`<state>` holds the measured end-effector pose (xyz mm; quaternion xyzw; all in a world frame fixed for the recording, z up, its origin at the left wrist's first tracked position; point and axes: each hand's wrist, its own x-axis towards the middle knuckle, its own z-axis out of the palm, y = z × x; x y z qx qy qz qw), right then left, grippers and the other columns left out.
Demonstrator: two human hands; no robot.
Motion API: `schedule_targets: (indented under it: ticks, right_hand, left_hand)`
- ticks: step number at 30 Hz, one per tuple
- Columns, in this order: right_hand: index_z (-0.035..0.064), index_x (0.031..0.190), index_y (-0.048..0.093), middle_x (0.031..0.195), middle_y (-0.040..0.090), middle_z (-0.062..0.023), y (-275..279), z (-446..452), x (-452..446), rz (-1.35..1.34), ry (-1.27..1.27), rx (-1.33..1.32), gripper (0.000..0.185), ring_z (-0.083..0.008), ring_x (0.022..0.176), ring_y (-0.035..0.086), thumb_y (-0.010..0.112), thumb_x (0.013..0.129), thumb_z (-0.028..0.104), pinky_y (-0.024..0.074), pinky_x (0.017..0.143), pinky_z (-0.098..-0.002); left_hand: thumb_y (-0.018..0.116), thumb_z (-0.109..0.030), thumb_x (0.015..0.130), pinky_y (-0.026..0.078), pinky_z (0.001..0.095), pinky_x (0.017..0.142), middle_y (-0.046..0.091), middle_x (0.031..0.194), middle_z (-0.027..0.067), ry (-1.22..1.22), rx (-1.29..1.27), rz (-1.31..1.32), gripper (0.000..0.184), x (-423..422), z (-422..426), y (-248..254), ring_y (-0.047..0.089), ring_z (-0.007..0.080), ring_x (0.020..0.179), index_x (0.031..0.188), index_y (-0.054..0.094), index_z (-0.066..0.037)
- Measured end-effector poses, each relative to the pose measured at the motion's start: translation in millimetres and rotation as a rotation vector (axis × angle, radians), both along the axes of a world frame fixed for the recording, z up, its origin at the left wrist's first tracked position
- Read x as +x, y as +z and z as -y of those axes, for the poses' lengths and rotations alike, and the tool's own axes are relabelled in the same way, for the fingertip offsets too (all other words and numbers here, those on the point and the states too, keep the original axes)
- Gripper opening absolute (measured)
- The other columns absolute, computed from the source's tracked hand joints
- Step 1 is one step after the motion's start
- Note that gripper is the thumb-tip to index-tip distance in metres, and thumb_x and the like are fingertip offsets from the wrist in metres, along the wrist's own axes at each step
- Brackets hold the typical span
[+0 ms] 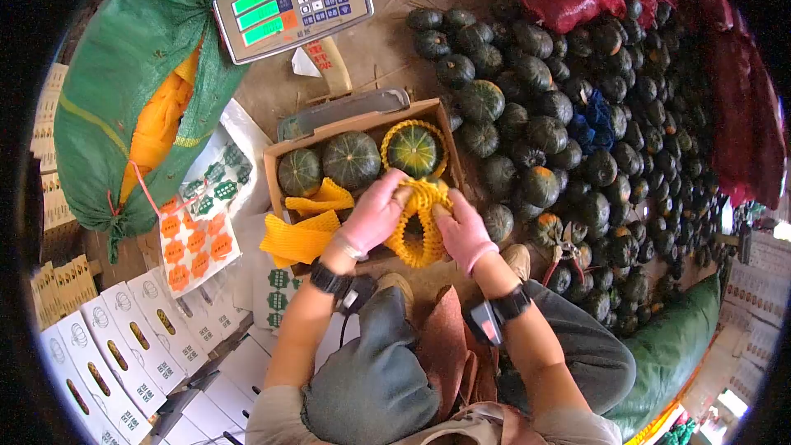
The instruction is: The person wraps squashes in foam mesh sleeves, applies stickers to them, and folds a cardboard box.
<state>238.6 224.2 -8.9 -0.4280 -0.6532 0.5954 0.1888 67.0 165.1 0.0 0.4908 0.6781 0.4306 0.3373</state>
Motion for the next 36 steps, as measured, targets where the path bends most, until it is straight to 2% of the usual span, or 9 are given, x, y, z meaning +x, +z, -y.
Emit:
schedule_targets:
  ticks: [3,7,12,16,20,24,28,32,36]
  right_hand:
    - [0.0030,0.110,0.050,0.099,0.054,-0.0256,69.5,-27.5,-33.4,0.246,0.164,0.314,0.025,-0.0401,0.095,0.054,0.051,0.086,0.010,0.0458,0.077,-0.0373]
    - [0.0049,0.104,0.052,0.099,0.056,-0.0232,-4.3,-74.4,-66.0,-0.057,0.036,0.617,0.018,-0.0411,0.091,0.055,0.049,0.089,0.013,0.0465,0.074,-0.0391]
    - [0.0025,0.094,0.053,0.074,0.057,-0.0162,-27.8,-103.7,-77.6,-0.052,-0.131,0.547,0.013,-0.0250,0.067,0.054,0.056,0.088,0.014,0.0450,0.065,-0.0300]
    - [0.0062,0.097,0.052,0.082,0.061,-0.0180,-30.7,-118.9,-72.5,0.068,-0.113,0.420,0.018,-0.0321,0.075,0.061,0.058,0.086,0.019,0.0474,0.066,-0.0369]
    - [0.0111,0.103,0.043,0.078,0.060,-0.0201,-6.8,-95.0,-71.9,0.474,-0.185,0.814,0.025,-0.0439,0.074,0.057,0.052,0.089,0.030,0.0452,0.061,-0.0490]
    - [0.0082,0.101,0.044,0.079,0.060,-0.0204,-6.1,-80.5,-62.6,0.302,-0.311,0.580,0.018,-0.0428,0.072,0.058,0.050,0.090,0.021,0.0455,0.061,-0.0501]
    - [0.0111,0.117,0.051,0.109,0.050,-0.0190,9.4,-52.3,-45.9,0.281,0.085,1.039,0.042,-0.0392,0.084,0.057,0.050,0.077,0.001,0.0500,0.070,-0.0414]
    - [0.0126,0.119,0.049,0.106,0.051,-0.0160,17.8,-47.1,-54.0,0.362,-0.002,0.664,0.044,-0.0403,0.084,0.057,0.045,0.078,-0.003,0.0491,0.070,-0.0449]
    - [0.0114,0.118,0.049,0.104,0.050,-0.0176,11.0,-51.3,-58.7,0.358,-0.015,0.658,0.043,-0.0412,0.085,0.056,0.044,0.078,-0.003,0.0488,0.071,-0.0453]
  left_hand:
    - [0.053,-0.007,0.088,0.049,0.0390,0.068,0.057,0.082,0.0182,0.122,0.075,0.062,0.016,-16.2,-0.7,20.8,0.058,0.0343,0.081,0.102,0.048,-0.005]
    - [0.056,-0.011,0.088,0.049,0.0344,0.067,0.059,0.088,0.0213,0.223,0.248,-0.015,0.016,-47.3,-39.3,-25.1,0.060,0.0386,0.083,0.102,0.049,-0.007]
    - [0.057,-0.008,0.086,0.048,0.0329,0.065,0.059,0.080,0.0206,0.358,0.259,-0.079,0.007,-66.7,-65.8,-55.5,0.060,0.0327,0.070,0.092,0.055,-0.005]
    - [0.057,-0.006,0.084,0.048,0.0324,0.066,0.061,0.080,0.0178,0.210,-0.002,0.194,0.005,-73.1,-65.2,-48.4,0.060,0.0319,0.071,0.087,0.060,-0.004]
    - [0.055,-0.003,0.083,0.050,0.0357,0.070,0.062,0.087,0.0185,0.409,0.075,-0.613,0.017,-45.7,-52.6,-17.1,0.062,0.0334,0.082,0.100,0.054,-0.006]
    - [0.062,-0.006,0.079,0.048,0.0391,0.081,0.058,0.105,0.0165,0.526,0.092,0.043,0.027,-33.4,-41.1,-23.1,0.058,0.0309,0.100,0.104,0.055,-0.008]
    - [0.068,-0.012,0.076,0.040,0.0371,0.096,0.043,0.128,0.0170,0.004,0.168,-0.501,0.058,-35.1,-21.0,-9.6,0.048,0.0320,0.113,0.130,0.045,-0.013]
    - [0.073,-0.015,0.072,0.041,0.0370,0.096,0.045,0.127,0.0152,-0.060,0.116,-0.179,0.063,-48.7,-26.2,-4.9,0.047,0.0345,0.115,0.128,0.045,-0.014]
    - [0.074,-0.021,0.071,0.040,0.0364,0.096,0.043,0.127,0.0161,-0.126,0.068,-0.135,0.073,-55.9,-28.0,-7.0,0.047,0.0342,0.115,0.134,0.036,-0.014]
